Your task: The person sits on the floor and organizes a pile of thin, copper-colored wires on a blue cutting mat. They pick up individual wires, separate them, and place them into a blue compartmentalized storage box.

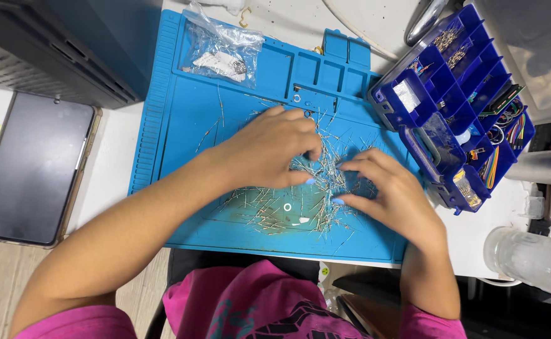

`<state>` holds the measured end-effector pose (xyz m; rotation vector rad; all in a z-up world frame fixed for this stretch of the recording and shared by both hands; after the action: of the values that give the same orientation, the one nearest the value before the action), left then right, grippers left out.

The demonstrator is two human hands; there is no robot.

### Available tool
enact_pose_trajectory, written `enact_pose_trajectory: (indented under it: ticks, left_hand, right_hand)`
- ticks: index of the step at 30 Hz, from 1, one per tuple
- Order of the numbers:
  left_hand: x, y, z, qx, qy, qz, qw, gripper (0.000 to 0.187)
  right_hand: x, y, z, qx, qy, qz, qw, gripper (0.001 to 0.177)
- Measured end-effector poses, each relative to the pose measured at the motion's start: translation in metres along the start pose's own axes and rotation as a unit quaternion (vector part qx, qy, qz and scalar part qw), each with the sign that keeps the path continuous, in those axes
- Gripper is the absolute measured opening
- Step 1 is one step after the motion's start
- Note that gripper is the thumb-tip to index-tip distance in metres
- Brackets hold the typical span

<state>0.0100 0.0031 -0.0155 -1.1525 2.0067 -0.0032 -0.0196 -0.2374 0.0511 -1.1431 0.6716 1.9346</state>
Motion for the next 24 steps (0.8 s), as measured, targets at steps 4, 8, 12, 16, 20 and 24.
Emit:
enact_pose_trajectory:
  ticks: [4, 8, 12, 16, 20, 24]
  left_hand:
    - [0.008, 0.002, -0.002, 0.018, -0.028, 0.022, 0.999, 0.033]
    - [0.011, 0.001, 0.0, 0.016, -0.04, 0.044, 0.998, 0.018]
    - [0.016, 0.002, 0.005, 0.02, -0.05, 0.041, 0.998, 0.016]
    - [0.015, 0.002, 0.003, 0.011, -0.054, 0.0, 0.998, 0.015]
    - [0.021, 0.003, 0.008, 0.035, -0.046, -0.025, 0.998, 0.009]
    - [0.024, 0.002, 0.005, 0.026, -0.014, -0.024, 0.999, 0.013]
  right_hand:
    - [0.006, 0.001, -0.005, 0.031, -0.035, 0.011, 0.999, 0.041]
    - [0.005, -0.001, -0.01, 0.037, -0.041, -0.013, 0.998, 0.029]
    - [0.004, -0.003, -0.01, 0.032, -0.06, -0.056, 0.996, 0.025]
    - [0.002, -0.006, -0.003, -0.02, -0.095, -0.088, 0.991, 0.025]
    - [0.007, -0.003, -0.008, -0.047, -0.114, -0.072, 0.99, 0.033]
    - [0.019, 0.0, -0.009, -0.055, -0.116, -0.067, 0.989, 0.032]
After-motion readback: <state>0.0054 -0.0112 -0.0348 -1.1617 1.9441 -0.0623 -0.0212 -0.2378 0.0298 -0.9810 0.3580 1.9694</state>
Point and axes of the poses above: each hand's wrist, its own y-axis away from the middle knuckle, its own x-axis out of the palm, z = x × y, the point moved 1 cm from there along -y, towards the middle knuckle, and after that the axes turned 4 degrees about -z, right-handed, at the moved point
